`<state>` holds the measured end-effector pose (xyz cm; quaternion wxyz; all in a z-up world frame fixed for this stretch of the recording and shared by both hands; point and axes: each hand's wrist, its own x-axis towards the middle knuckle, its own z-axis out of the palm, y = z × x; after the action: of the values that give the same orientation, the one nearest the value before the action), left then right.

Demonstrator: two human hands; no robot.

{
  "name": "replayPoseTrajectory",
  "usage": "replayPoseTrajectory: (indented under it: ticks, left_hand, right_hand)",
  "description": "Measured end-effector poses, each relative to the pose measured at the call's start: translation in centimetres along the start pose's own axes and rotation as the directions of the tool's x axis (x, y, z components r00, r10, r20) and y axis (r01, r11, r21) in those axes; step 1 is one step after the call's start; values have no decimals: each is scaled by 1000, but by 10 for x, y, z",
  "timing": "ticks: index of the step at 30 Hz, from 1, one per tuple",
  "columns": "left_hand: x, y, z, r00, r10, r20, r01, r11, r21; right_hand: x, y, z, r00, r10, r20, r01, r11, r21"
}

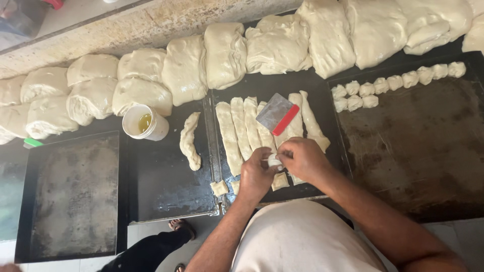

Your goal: The person divides portions of dough from a larger strip using a scraper and then rolls each small piece by hand to form small balls, placing them onto a dark tray.

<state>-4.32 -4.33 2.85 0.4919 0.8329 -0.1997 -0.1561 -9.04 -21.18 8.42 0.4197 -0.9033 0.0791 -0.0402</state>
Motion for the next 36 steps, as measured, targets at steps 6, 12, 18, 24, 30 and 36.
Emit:
replayPoseTrajectory:
  ticks: [6,12,18,24,30,36]
  left_hand:
    - [18,-18,-6,902,-265,340,430,493,-756]
    - [21,-5,-24,811,-289,508,580,293,-760]
    - [20,-22,-28,970,-34,240,105,952,-288]
    - [29,-68,-37,978,-94,189,194,749,-634]
    - [16,-97,-79,947,-317,53,274,709,-650]
    - [-17,-94,-79,848,-529,9,415,654,-632]
  right_hand:
    - [-29,15,13,725,-677,-128,619,721,-311]
    - [-35,14,29,629,-743,-228,592,648,-480]
    - [-25,9,64,875,-348,-337,283,932,-228]
    - [-28,19,57,925,-134,-354,143,990,-2]
    - [-9,63,-52,766,234,-599,137,851,507]
    - [0,136,-159,503,192,-843,348,847,401]
